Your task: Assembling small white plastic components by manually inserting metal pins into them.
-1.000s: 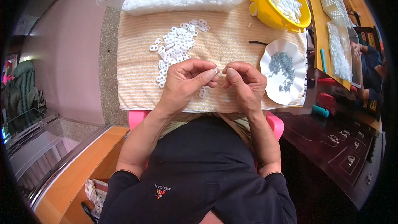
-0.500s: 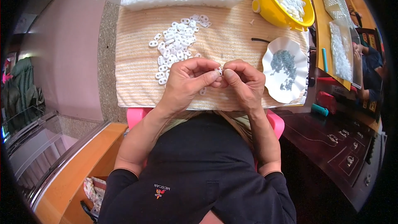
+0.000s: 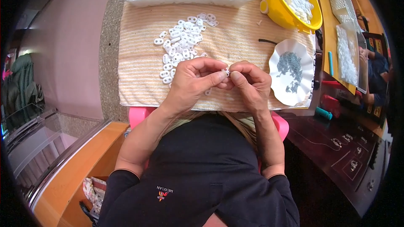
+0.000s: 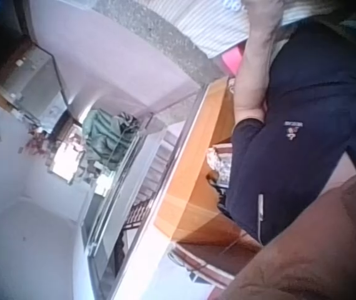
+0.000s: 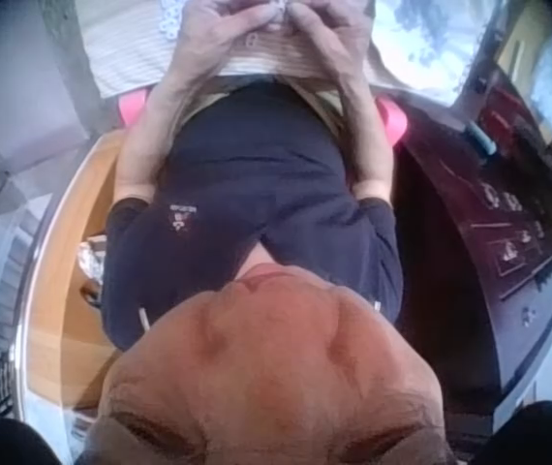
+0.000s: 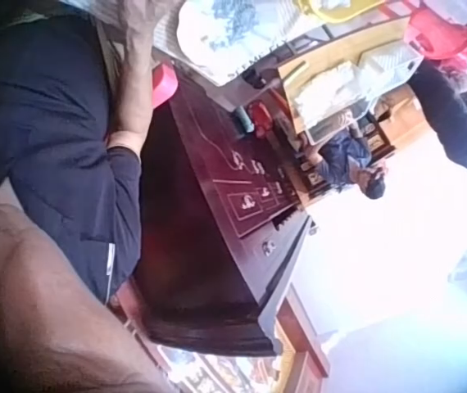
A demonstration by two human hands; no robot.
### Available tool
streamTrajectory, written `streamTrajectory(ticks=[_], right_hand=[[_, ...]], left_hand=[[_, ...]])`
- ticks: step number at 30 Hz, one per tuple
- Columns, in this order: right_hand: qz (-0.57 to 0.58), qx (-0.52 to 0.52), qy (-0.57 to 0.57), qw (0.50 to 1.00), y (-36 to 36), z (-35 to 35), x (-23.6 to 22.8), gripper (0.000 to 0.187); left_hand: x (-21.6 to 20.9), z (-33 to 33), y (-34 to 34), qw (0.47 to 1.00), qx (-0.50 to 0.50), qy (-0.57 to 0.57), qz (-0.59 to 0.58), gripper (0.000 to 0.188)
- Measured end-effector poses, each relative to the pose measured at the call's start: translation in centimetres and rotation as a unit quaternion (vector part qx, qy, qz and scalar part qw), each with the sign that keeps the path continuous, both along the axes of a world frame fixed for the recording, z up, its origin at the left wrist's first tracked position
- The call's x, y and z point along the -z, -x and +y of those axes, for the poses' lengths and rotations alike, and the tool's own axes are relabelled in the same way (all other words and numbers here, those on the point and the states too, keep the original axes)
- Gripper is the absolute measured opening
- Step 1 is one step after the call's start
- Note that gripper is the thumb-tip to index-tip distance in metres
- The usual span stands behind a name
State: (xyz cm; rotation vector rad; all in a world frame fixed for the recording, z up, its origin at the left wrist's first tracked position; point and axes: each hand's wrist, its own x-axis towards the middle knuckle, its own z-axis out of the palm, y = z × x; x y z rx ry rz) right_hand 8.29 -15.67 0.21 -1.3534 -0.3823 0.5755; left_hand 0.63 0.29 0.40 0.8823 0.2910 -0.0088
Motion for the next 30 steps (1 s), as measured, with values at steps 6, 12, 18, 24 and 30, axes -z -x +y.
streamTrajectory(ticks=[6,12,18,24,30], right_hand=[[0.013,0.006,-0.008,1.0,0.08,0.03,-0.09,0.009],[0.0,-0.008,-0.008,1.0,-0.04,-0.15,0.01,0.01],[-0.011,-0.019,-0.007,1.0,-0.1,-0.17,0.14,0.011],[-0.053,-0.03,0.01,0.998,-0.37,-0.16,0.01,0.009],[-0.048,-0.044,0.003,0.998,-0.43,-0.17,-0.28,0.007]], left_hand=[[0.2,0.09,0.09,1.0,0.003,-0.012,-0.004,0.017],[0.17,0.04,0.07,1.0,0.009,-0.005,-0.006,0.018],[0.07,0.07,0.06,1.0,0.016,-0.004,-0.005,0.019],[0.23,0.06,0.14,1.0,0.02,-0.021,0.001,0.019],[0.12,-0.35,0.4,0.999,0.006,-0.034,0.0,0.018]])
